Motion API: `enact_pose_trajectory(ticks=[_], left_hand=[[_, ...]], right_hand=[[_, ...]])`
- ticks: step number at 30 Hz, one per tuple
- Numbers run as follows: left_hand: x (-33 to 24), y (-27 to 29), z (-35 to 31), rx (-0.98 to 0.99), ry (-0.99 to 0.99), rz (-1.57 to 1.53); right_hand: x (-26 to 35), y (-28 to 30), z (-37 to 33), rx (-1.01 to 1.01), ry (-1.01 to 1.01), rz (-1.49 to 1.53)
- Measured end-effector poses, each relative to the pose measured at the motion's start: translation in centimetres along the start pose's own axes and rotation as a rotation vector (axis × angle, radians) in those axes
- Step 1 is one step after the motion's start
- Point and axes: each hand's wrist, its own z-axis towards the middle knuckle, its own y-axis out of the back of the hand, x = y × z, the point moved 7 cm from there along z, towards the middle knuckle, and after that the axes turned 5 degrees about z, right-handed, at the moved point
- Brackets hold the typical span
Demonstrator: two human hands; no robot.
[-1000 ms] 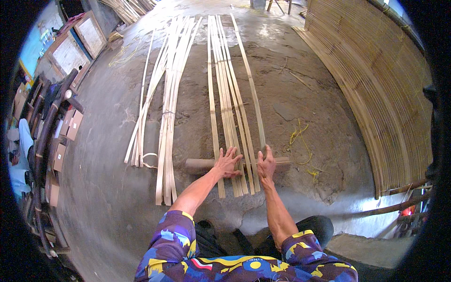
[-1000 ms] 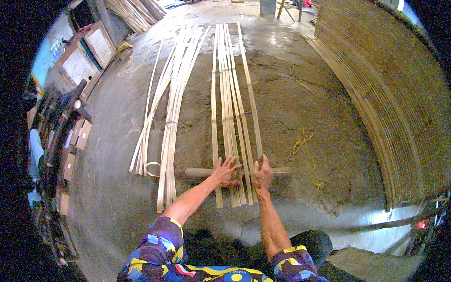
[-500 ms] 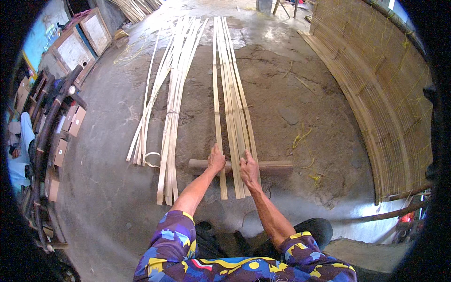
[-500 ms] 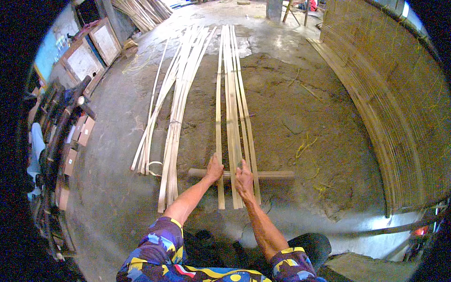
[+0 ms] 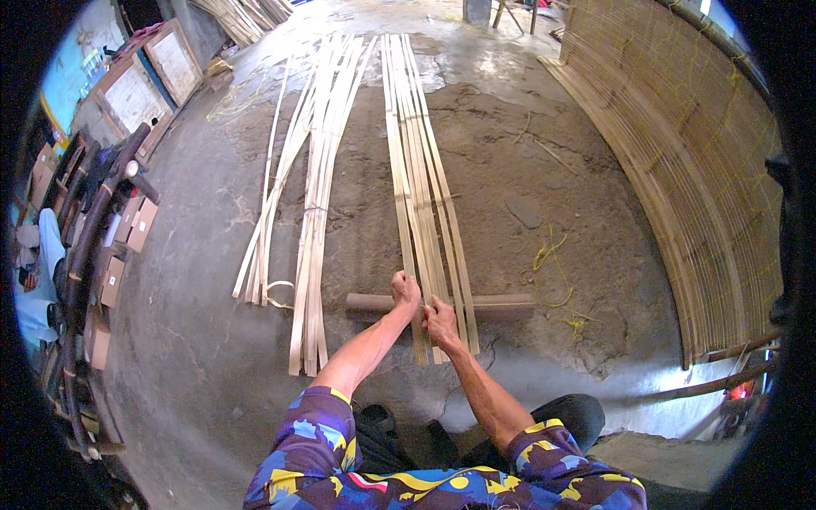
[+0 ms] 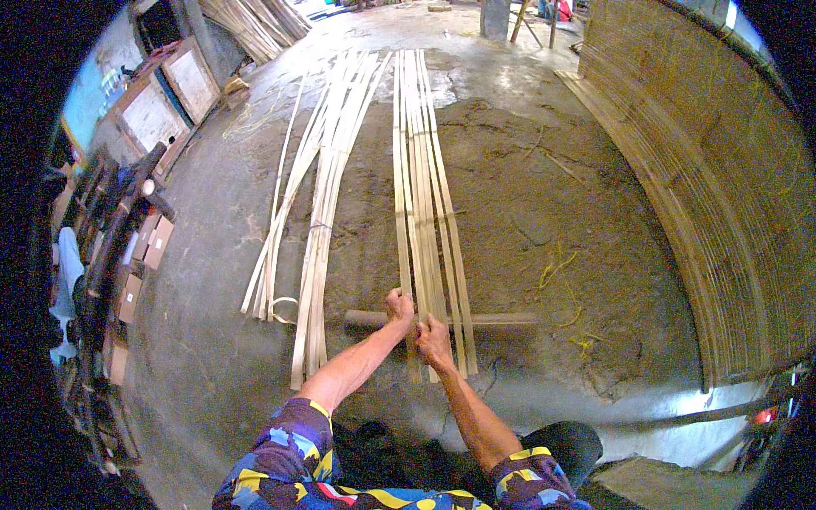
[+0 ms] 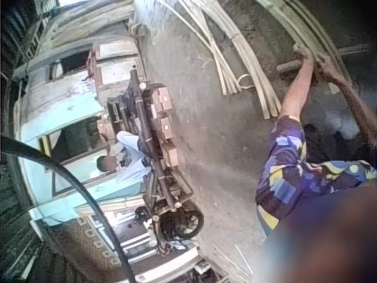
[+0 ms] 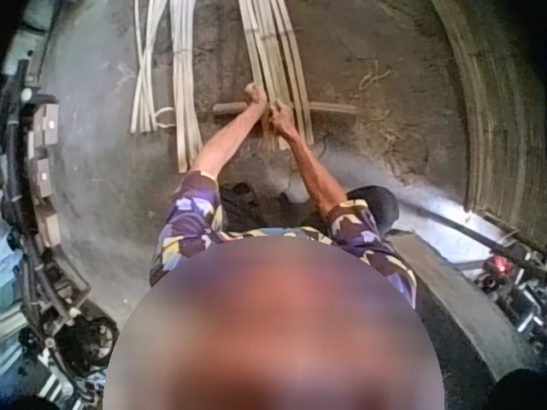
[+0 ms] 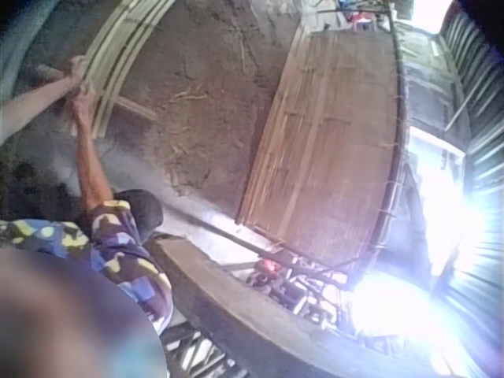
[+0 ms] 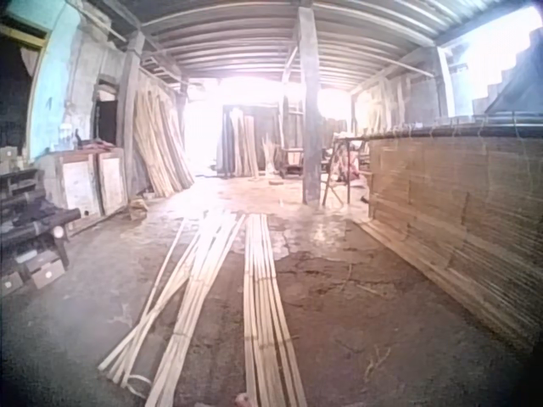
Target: The person sits on the floor and repeatedly picks up bundles of thin bamboo strips, separates them, and lays them out in parallel rows. The person uses both hands to align and adjust the strips on the floor.
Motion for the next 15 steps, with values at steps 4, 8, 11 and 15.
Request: enact_pose_trajectory(ticks=[4, 8, 11, 15], left_hand=[[-0.4, 0.6, -0.1, 0.096, -0.062, 0.230], [-1.9, 1.7, -0.2, 0.237, -0.249, 0.357], [-2.2, 2.0, 0.0, 0.315, -0.274, 0.346], [-1.3, 1.0, 0.8, 0.398, -0.155, 0.192]], right_hand=[[-0.8, 0.4, 0.6, -0.118, 0.162, -0.133], [-1.8, -0.4, -0.5, -0.047, 0.153, -0.110], [-1.8, -1.1, -1.4, 0.004, 0.141, -0.145], [0.0, -0.7, -2.0, -0.062, 0.168, -0.133]])
